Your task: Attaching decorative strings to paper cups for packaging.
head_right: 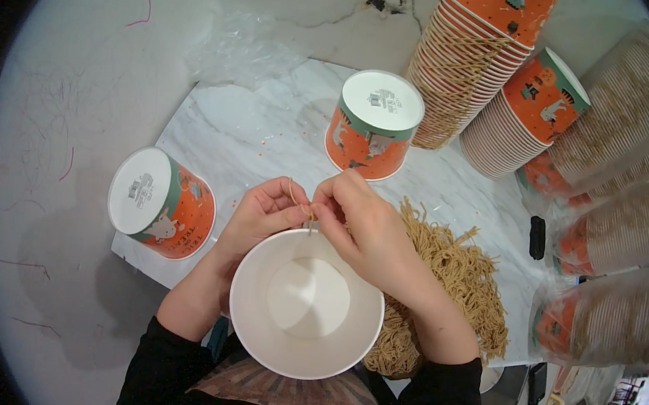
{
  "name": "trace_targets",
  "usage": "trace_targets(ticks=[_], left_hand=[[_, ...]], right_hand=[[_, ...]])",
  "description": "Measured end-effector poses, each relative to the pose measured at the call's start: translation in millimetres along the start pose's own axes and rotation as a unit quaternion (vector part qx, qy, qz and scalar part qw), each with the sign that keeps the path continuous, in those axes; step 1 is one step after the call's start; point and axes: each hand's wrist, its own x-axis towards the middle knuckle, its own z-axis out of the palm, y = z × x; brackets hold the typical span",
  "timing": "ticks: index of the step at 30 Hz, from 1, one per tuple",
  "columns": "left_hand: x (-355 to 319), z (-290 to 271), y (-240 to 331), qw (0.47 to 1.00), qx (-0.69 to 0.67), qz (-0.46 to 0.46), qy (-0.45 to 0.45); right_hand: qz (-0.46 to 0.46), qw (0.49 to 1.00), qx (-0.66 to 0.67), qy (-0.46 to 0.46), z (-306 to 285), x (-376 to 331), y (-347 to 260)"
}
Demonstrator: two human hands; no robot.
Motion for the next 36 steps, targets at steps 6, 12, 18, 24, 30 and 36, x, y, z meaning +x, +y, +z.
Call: trace_targets(ticks=[6, 12, 18, 24, 30, 36], left_hand=[[0.4, -1.1, 0.4, 1.000, -0.002, -0.008, 0.000], [1.3, -8.2, -2.7, 1.000, 0.012, 0.003, 0.015], [2.9, -5.0, -6.3, 0.998, 0.015, 0.039, 0.037], [1.6, -2.3, -7.6, 0.997, 0.025, 0.070, 0.037], [0.6, -3.8, -7.5, 0.997, 0.014, 0.078, 0.027], [2.2, -4.8, -6.3, 0.996, 0.034, 0.065, 0.040]], right_hand=[[0.001, 0.999, 0.034, 0.020, -0.8, 0.6, 0.4], [0.009, 1.000, 0.006, 0.026, -2.6, -2.5, -7.0], [0.000, 0.999, -0.044, 0.031, -2.0, -3.5, -18.3], [0.024, 0.998, -0.014, 0.058, 3.3, -4.4, -12.5], [0.070, 0.995, 0.068, 0.011, -1.2, -2.2, -7.9], [0.095, 0.978, 0.181, -0.031, -1.7, 1.0, 6.7]])
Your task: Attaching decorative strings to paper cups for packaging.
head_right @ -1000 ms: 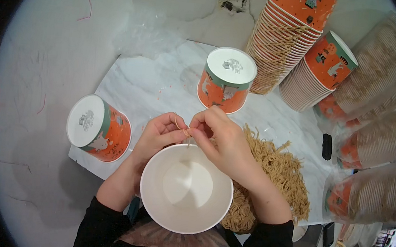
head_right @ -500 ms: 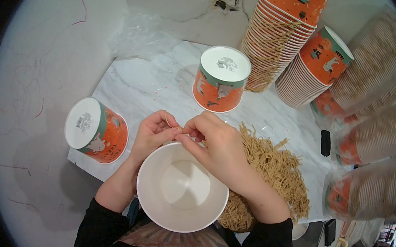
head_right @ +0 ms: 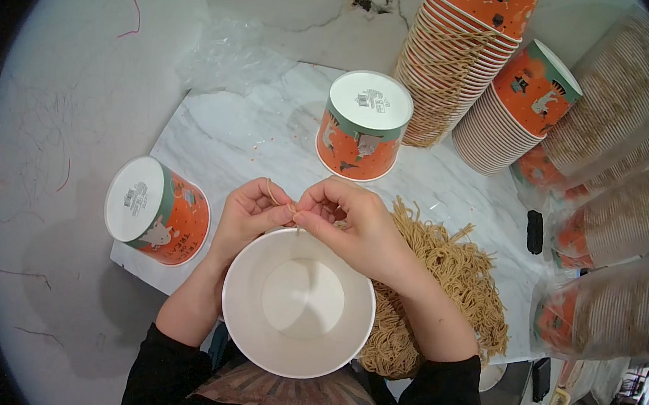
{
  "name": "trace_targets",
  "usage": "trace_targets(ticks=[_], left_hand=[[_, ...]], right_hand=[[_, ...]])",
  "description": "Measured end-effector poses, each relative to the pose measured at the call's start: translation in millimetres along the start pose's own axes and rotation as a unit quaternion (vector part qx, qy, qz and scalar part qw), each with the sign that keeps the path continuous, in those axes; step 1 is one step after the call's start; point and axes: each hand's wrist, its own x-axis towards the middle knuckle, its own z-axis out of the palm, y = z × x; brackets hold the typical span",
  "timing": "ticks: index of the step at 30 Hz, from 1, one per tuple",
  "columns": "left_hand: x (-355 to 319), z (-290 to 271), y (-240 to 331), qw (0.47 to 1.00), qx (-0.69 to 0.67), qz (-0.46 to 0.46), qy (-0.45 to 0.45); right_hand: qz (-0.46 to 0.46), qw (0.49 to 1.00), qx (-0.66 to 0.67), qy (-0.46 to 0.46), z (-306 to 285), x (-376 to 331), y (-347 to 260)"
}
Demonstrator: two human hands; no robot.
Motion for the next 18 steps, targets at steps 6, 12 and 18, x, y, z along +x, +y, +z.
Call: trace_targets(ticks=[6, 12, 18], left_hand=[[-1.0, -2.4, -0.2, 1.000, -0.008, 0.000, -0.007], [1.0, -1.3, 3.2, 0.999, -0.031, -0.042, -0.010], [0.4, 0.0, 3.9, 0.999, -0.042, -0.025, -0.015]], right_hand=[[-0.009, 0.999, -0.041, -0.005, 0.9, 0.8, -2.0], [-0.010, 1.000, -0.020, -0.004, 0.5, 0.9, 1.7], [0.101, 0.988, 0.112, -0.024, -1.6, 3.2, 3.1]])
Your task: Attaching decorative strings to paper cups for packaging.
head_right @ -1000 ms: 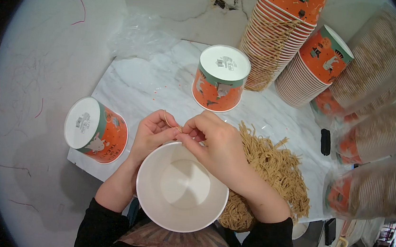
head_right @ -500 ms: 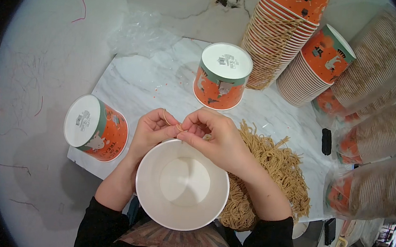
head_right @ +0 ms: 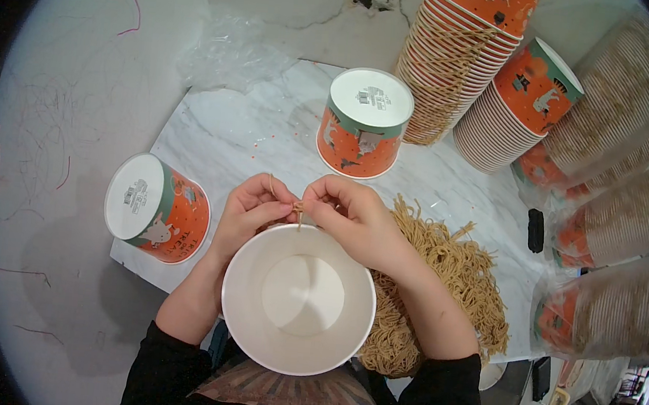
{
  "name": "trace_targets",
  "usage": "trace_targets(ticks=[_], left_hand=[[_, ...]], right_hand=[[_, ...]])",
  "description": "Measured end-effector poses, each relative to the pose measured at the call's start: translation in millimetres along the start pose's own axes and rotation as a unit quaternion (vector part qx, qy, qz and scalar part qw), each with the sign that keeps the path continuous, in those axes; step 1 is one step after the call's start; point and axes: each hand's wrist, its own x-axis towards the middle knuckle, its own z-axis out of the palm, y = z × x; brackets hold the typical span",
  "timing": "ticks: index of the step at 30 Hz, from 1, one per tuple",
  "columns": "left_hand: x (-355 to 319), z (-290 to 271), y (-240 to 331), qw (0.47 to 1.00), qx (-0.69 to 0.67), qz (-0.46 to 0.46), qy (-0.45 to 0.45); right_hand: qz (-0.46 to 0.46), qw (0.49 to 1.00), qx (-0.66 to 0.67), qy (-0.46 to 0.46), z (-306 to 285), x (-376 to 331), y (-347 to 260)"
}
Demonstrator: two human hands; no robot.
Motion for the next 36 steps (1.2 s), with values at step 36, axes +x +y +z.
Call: trace_targets(ticks=[36], left_hand=[[0.8, -5.1, 6.7, 0.999, 0.030, -0.037, 0.005]], right_hand=[[-0.077, 0.978, -0.187, 0.053, 0.2, -15.5, -12.0]])
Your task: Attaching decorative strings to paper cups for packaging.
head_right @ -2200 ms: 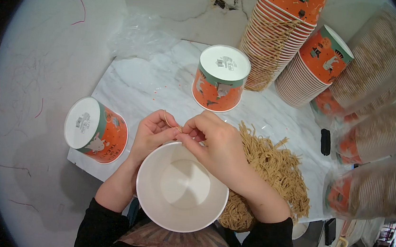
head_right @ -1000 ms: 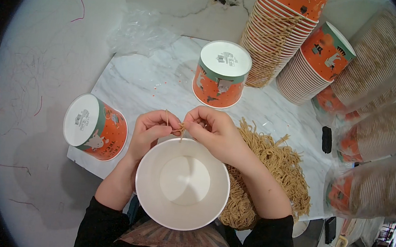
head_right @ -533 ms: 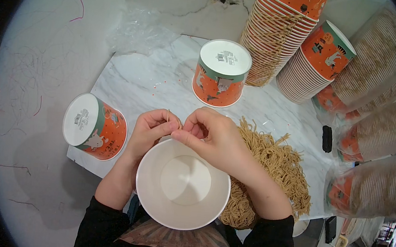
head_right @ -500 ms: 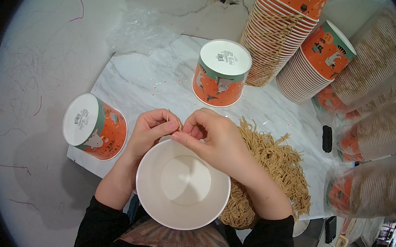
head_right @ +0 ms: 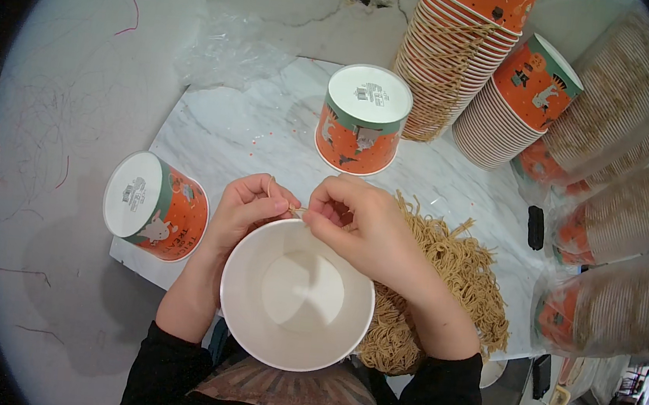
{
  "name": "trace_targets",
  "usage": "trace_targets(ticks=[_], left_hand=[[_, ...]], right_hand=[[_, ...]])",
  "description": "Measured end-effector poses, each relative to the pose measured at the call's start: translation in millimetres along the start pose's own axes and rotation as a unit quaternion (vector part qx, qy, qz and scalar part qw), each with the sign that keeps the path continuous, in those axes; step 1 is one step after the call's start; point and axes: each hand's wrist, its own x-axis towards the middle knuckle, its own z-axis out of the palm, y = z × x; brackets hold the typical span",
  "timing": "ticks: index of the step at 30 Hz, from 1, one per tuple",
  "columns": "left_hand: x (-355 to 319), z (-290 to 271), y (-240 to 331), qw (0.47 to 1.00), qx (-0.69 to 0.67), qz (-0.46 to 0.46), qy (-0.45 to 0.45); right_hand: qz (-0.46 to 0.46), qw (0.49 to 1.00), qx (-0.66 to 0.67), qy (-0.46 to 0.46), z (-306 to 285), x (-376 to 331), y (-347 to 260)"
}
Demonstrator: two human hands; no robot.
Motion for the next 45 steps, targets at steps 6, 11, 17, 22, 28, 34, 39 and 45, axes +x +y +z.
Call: trace_targets(ticks=[6, 11, 17, 22, 28, 34, 39, 45], left_hand=[[1.4, -1.4, 1.1, 0.999, -0.036, -0.027, -0.016], [0.9, 5.6, 1.4, 1.000, -0.022, -0.023, 0.002], [3.0, 0.3, -1.8, 0.999, -0.029, -0.016, 0.006], [3.7, -0.7, -3.5, 1.000, -0.021, -0.002, 0.011], [4.0, -4.9, -2.3, 0.997, -0.070, -0.036, -0.016], [2.5, -0.2, -0.5, 0.996, -0.083, -0.042, -0.015], [3.1, 3.3, -1.4, 0.996, -0.085, -0.033, -0.013], [1.4, 1.6, -4.8, 1.000, -0.023, 0.004, -0.011]], right_hand=[[0.016, 1.000, 0.003, 0.001, 0.9, 0.0, -1.0], [0.023, 1.000, -0.006, -0.006, -0.5, -0.4, -4.1], [-0.004, 1.000, -0.013, -0.013, -1.5, -0.9, -3.3], [-0.028, 0.999, -0.024, -0.015, -5.3, -2.1, -5.1], [-0.018, 0.999, -0.025, -0.025, -10.8, -2.8, -4.5], [-0.013, 0.996, -0.082, -0.024, -5.5, -0.9, -9.0], [-0.031, 0.999, -0.016, 0.021, 7.4, 0.8, 3.1], [-0.058, 0.998, -0.031, 0.009, 10.5, -0.4, -0.1]])
